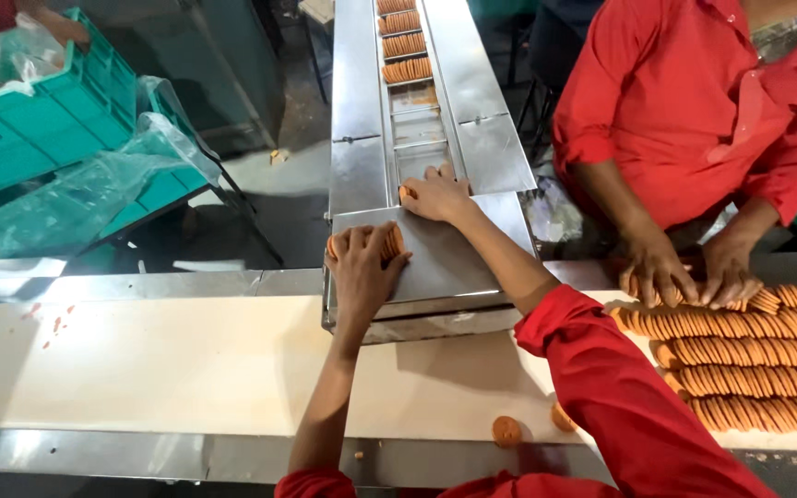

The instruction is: The person sorts and stacks round biscuits on a production table and feeds them into a packaging machine by hand.

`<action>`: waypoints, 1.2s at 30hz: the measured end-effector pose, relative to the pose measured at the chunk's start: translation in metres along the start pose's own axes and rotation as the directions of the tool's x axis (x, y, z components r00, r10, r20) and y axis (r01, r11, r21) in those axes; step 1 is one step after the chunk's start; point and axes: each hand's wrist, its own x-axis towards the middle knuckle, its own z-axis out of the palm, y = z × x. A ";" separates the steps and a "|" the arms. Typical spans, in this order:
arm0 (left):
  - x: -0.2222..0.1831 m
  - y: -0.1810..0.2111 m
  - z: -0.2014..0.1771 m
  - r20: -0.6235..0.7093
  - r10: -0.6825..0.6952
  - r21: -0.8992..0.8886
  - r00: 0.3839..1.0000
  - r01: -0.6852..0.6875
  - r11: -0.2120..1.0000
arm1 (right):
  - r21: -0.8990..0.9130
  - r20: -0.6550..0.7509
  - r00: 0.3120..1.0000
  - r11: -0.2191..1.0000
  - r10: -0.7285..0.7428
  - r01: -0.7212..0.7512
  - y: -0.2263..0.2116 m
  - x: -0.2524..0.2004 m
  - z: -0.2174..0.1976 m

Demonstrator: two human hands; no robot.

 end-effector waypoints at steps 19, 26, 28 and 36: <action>0.115 0.063 0.153 0.327 -0.238 0.049 0.915 0.235 0.971 | -0.042 -0.356 0.934 0.999 -0.028 0.014 0.050 -0.199 -0.025; -0.081 0.079 0.077 0.337 0.410 -0.077 0.848 -0.409 0.909 | -0.051 -0.480 0.866 0.990 -0.140 0.132 0.071 -0.287 0.012; -0.156 0.095 0.058 0.174 0.536 -0.337 0.826 -0.461 0.821 | -0.063 -0.445 0.890 0.995 -0.098 0.079 0.067 -0.334 0.030; -0.274 0.126 0.056 0.650 0.181 -0.232 0.738 -0.035 0.972 | 0.006 0.283 0.945 0.985 0.164 -0.173 0.099 -0.445 0.103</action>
